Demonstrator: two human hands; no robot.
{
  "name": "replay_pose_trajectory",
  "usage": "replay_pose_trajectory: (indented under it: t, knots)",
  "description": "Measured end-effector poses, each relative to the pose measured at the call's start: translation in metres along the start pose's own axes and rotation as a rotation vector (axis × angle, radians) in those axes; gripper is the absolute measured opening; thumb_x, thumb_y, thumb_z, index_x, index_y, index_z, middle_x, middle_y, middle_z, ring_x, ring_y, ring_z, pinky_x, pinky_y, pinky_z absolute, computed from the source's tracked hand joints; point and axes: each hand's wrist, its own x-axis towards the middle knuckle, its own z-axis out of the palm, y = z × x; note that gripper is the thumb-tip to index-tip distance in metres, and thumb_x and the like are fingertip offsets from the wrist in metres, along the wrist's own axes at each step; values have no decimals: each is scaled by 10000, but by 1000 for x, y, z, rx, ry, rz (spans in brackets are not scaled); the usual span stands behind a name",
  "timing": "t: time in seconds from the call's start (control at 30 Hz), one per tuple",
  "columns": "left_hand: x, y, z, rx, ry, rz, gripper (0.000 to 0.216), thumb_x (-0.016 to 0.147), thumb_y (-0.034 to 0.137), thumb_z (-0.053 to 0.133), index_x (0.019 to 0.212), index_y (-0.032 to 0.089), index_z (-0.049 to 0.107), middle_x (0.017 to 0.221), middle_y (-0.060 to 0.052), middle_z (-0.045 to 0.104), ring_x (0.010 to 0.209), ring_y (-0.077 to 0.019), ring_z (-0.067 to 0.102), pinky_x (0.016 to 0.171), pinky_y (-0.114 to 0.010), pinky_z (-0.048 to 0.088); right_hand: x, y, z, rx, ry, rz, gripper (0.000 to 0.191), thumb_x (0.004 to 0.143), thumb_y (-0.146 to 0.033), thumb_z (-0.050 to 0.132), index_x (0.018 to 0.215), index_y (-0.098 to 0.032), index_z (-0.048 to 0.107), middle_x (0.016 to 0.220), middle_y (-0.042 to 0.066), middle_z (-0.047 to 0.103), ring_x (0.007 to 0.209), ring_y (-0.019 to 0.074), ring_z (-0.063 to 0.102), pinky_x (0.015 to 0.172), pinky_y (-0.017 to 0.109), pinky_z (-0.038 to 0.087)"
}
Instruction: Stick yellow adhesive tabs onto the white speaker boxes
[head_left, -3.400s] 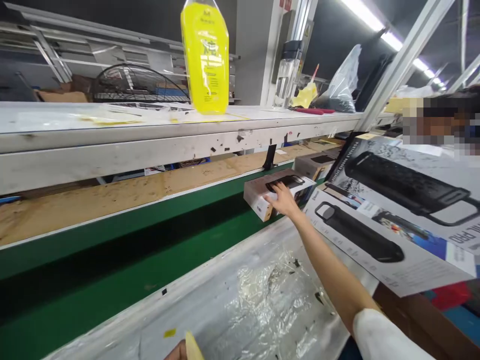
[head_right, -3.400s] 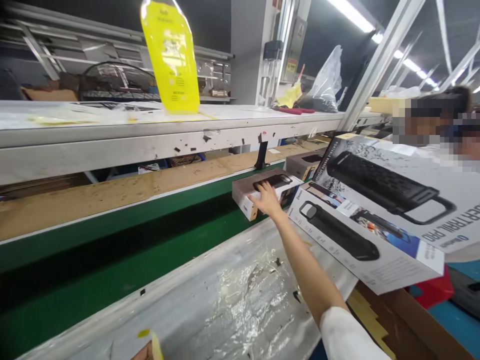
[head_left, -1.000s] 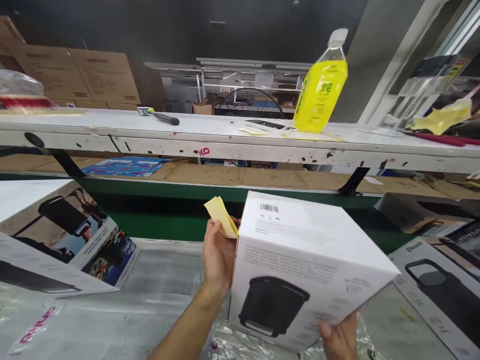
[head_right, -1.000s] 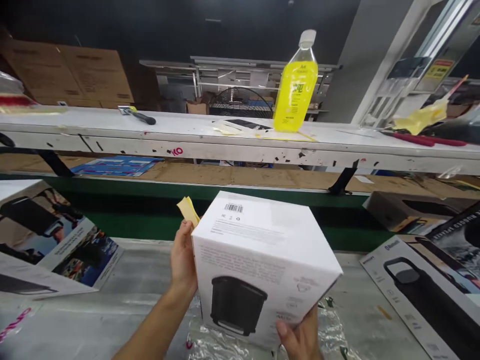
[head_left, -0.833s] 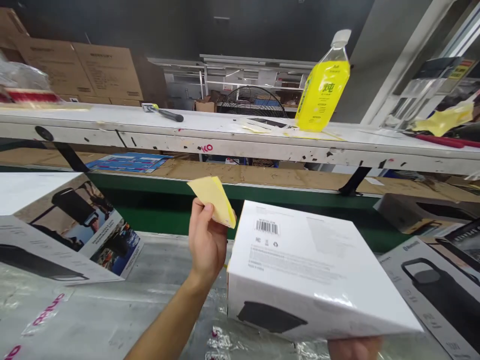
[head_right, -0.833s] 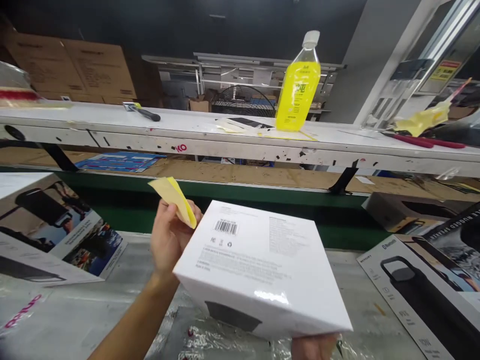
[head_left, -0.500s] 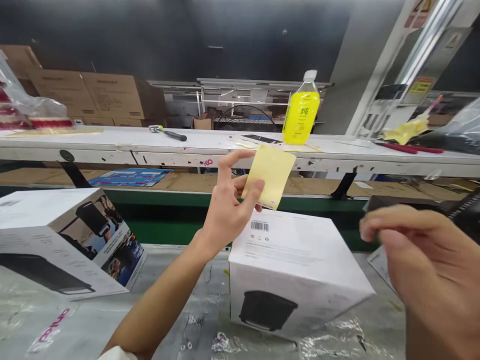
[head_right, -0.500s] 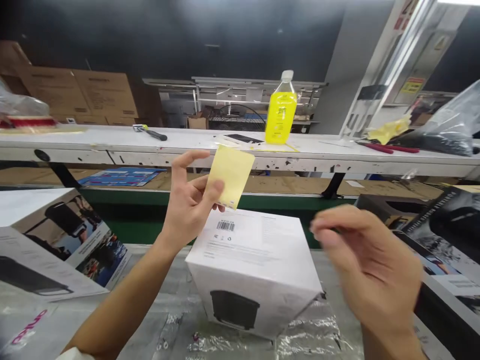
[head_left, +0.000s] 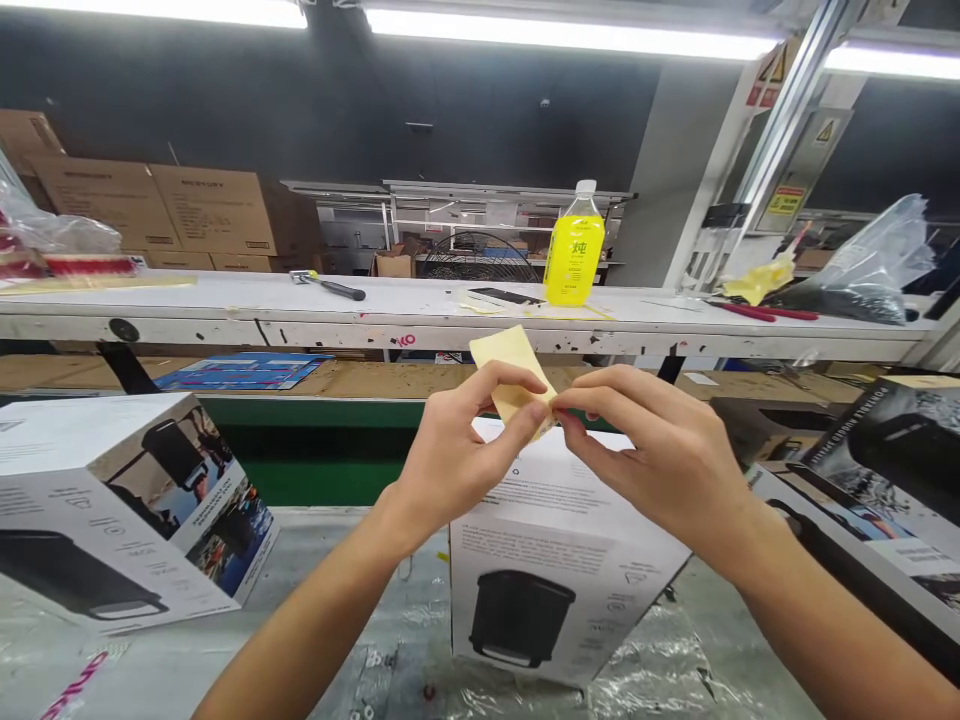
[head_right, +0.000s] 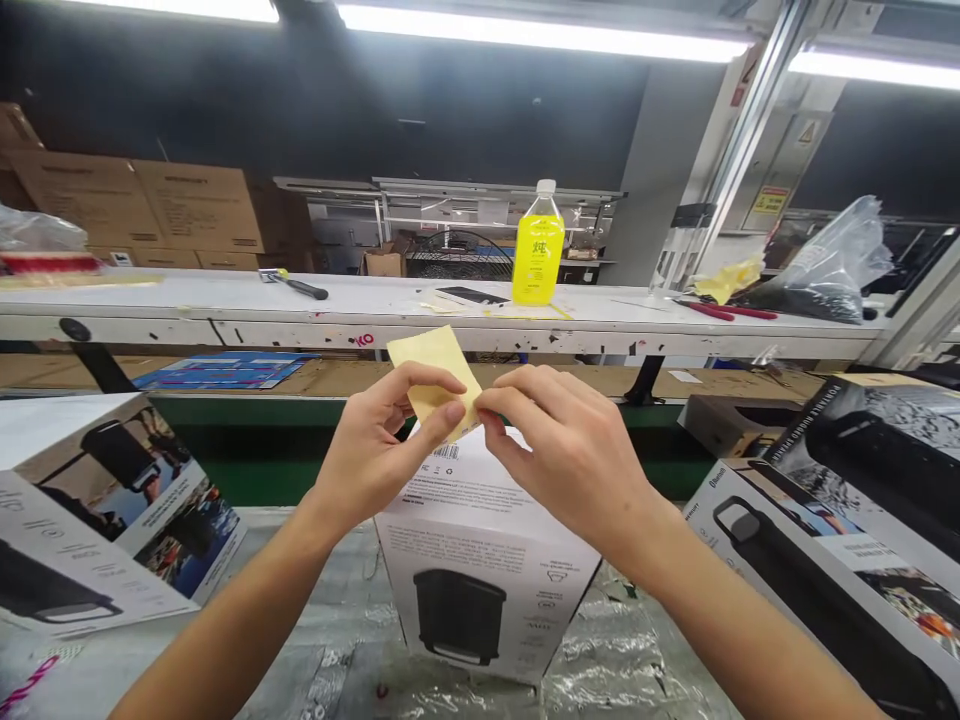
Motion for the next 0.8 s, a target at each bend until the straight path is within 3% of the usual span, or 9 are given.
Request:
replay_pose_trajectory:
  t: [0.07, 0.23, 0.3, 0.37, 0.43, 0.53, 0.67, 0.8]
  knots:
    - [0, 0, 0, 33, -6, 18, 146, 937, 314, 711, 1065, 255, 673, 974, -19, 741, 814, -172, 661, 754, -282, 498, 2, 2, 0, -69, 1, -78, 110, 933, -106, 653, 993, -196, 677, 952, 45, 743, 843, 184, 705, 758, 318, 545]
    - [1, 2, 0, 27, 27, -50, 82, 940, 275, 682, 1018, 258, 664, 879, -5, 711, 795, -181, 657, 698, -279, 489, 9, 5, 2, -228, 0, -245, 112, 907, -93, 653, 938, -198, 675, 895, 41, 742, 780, 188, 678, 680, 330, 475]
    - [2, 2, -2, -15, 33, -90, 71, 941, 252, 667, 1011, 253, 658, 868, -6, 713, 805, -186, 664, 699, -280, 490, 11, 1, 2, -201, -9, -226, 101, 895, -98, 647, 885, -196, 666, 854, 39, 727, 751, 180, 661, 654, 323, 460]
    - [5, -5, -6, -57, 65, -93, 76, 938, 236, 660, 1014, 243, 658, 913, -14, 724, 832, -184, 667, 713, -275, 485, 14, -6, 2, -39, -52, -101, 95, 874, -107, 647, 845, -198, 648, 812, 21, 702, 704, 153, 632, 633, 297, 466]
    - [9, -19, -9, -118, 122, -63, 66, 934, 241, 663, 999, 228, 668, 971, -23, 721, 882, -177, 661, 767, -267, 485, 19, -14, 1, 244, -179, 97, 96, 852, -116, 649, 809, -201, 635, 764, -6, 676, 654, 124, 602, 599, 259, 479]
    - [12, -52, -7, -329, 175, -107, 107, 922, 304, 678, 970, 209, 688, 1013, -32, 706, 957, -174, 650, 866, -269, 490, 31, -22, 7, 632, -491, 292, 129, 865, -135, 643, 757, -205, 649, 701, -37, 657, 613, 103, 583, 547, 213, 483]
    - [3, -82, 5, -633, 102, -362, 237, 935, 418, 649, 1060, 220, 683, 964, -35, 699, 796, -168, 637, 782, -303, 519, 41, -25, 26, 747, -789, 248, 166, 909, -156, 600, 773, -205, 682, 670, -50, 627, 557, 84, 544, 458, 184, 411]
    - [-4, -81, 10, -524, 168, -361, 184, 896, 348, 675, 1013, 214, 721, 956, -22, 678, 735, -144, 574, 707, -269, 476, 43, -27, 37, 680, -888, 217, 191, 920, -166, 586, 745, -207, 650, 623, -54, 571, 500, 76, 481, 396, 179, 332]
